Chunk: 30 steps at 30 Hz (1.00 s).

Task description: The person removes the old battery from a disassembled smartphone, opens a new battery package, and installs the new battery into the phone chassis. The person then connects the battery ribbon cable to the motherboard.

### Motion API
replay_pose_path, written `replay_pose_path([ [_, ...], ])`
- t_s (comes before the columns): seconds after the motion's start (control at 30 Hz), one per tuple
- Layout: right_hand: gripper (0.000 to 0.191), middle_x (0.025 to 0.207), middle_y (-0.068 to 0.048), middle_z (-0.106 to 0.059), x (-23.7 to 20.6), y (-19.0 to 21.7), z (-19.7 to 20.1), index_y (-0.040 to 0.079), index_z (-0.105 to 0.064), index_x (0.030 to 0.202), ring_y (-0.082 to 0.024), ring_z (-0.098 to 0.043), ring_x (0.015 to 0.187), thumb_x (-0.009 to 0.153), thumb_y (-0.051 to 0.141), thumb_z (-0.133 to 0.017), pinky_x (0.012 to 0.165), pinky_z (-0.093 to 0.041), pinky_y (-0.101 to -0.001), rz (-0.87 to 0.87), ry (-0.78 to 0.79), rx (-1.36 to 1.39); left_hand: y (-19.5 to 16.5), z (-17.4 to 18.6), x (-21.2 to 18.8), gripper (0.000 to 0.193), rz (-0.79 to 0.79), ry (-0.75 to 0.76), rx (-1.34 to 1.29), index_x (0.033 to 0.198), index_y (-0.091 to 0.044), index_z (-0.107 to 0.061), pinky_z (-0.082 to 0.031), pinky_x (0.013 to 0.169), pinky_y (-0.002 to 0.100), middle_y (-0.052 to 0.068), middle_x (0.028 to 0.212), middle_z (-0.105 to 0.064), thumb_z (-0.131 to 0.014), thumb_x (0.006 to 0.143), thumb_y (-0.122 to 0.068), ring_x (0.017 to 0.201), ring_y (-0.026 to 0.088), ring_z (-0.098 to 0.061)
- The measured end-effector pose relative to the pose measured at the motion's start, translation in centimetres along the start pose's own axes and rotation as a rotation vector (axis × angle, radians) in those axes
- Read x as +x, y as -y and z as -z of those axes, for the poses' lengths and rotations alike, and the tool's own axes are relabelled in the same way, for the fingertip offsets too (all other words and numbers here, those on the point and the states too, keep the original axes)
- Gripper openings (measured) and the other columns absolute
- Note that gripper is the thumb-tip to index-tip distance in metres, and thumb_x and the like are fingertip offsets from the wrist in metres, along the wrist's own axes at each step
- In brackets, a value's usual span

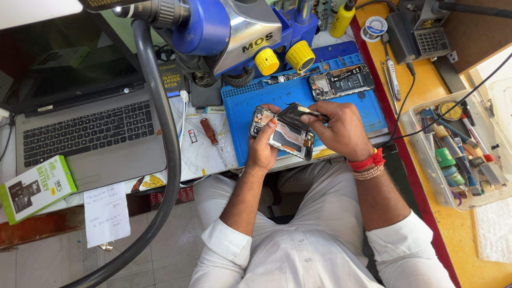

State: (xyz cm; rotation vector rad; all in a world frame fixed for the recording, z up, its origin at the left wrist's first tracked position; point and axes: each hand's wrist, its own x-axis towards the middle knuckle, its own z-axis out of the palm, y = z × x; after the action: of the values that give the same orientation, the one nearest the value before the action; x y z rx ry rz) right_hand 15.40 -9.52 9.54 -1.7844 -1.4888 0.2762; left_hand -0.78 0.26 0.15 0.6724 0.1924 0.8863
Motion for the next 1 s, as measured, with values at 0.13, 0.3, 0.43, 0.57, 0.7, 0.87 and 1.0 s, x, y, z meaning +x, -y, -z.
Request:
replay_pose_path([
  [0.13,0.017,0.064,-0.005,-0.065,0.0,-1.6,-0.8,0.0,-0.074,0.095,-0.007,-0.055,0.058,0.094,0.017,-0.077,0.05,-0.04,-0.0278,-0.261,0.064,0.233,-0.3,0.1,-0.1,0.033,0.001,0.04,0.001,0.125,-0.002,-0.054,-0.054,0.093,0.035,0.012,0.112,-0.064,-0.064,0.1,-0.021,0.105,0.018,-0.064],
  [0.3,0.016,0.072,0.002,-0.064,-0.3,-2.9,-1.1,-0.002,-0.073,0.099,-0.003,-0.057,0.064,0.094,0.013,-0.075,0.055,-0.046,-0.0211,-0.288,0.073,0.572,-0.5,0.0,-0.3,0.037,-0.007,0.099,0.002,0.127,-0.001,-0.055,-0.053,0.09,0.034,0.013,0.111,-0.063,-0.063,0.102,-0.028,0.103,0.019,-0.064],
  [0.43,0.013,0.074,0.002,-0.065,-0.6,-3.1,-1.0,-0.001,-0.073,0.1,-0.002,-0.054,0.061,0.095,0.011,-0.073,0.054,-0.041,-0.0198,-0.36,0.094,0.676,-0.6,0.0,-0.5,0.044,0.01,0.11,-0.017,0.127,-0.002,-0.055,-0.053,0.092,0.033,0.012,0.114,-0.064,-0.062,0.1,-0.035,0.106,0.019,-0.064],
  [0.57,0.012,0.074,0.002,-0.064,-1.2,-3.1,-1.5,-0.001,-0.071,0.101,-0.002,-0.05,0.057,0.097,0.01,-0.073,0.051,-0.035,-0.0186,-0.45,0.076,0.796,-0.8,0.3,-0.6,0.049,0.02,0.095,-0.042,0.13,-0.003,-0.054,-0.052,0.094,0.032,0.009,0.115,-0.062,-0.063,0.1,-0.041,0.107,0.017,-0.062],
  [0.7,0.013,0.076,0.001,-0.065,-1.5,-3.3,-1.9,-0.002,-0.07,0.104,-0.001,-0.05,0.057,0.098,0.009,-0.072,0.049,-0.035,-0.0167,-0.462,0.052,0.899,-1.0,0.4,-0.6,0.051,0.063,0.122,-0.072,0.127,-0.001,-0.056,-0.051,0.089,0.033,0.012,0.11,-0.063,-0.061,0.104,-0.047,0.103,0.019,-0.063],
  [0.87,0.011,0.073,0.0,-0.065,-1.8,-3.4,-2.1,-0.003,-0.07,0.102,-0.001,-0.049,0.051,0.098,0.007,-0.07,0.044,-0.033,-0.0159,-0.557,0.083,1.094,-1.1,0.4,-0.6,0.056,0.064,0.144,-0.094,0.124,-0.001,-0.057,-0.052,0.09,0.032,0.011,0.109,-0.063,-0.058,0.104,-0.053,0.102,0.019,-0.063],
  [1.0,0.011,0.074,-0.003,-0.067,-1.7,-3.4,-2.4,-0.004,-0.068,0.1,-0.003,-0.052,0.053,0.1,0.006,-0.065,0.048,-0.036,-0.0175,-0.605,0.115,1.194,-1.2,0.6,-0.6,0.057,0.063,0.155,-0.104,0.124,0.0,-0.057,-0.052,0.089,0.032,0.01,0.108,-0.062,-0.059,0.103,-0.053,0.102,0.018,-0.063],
])
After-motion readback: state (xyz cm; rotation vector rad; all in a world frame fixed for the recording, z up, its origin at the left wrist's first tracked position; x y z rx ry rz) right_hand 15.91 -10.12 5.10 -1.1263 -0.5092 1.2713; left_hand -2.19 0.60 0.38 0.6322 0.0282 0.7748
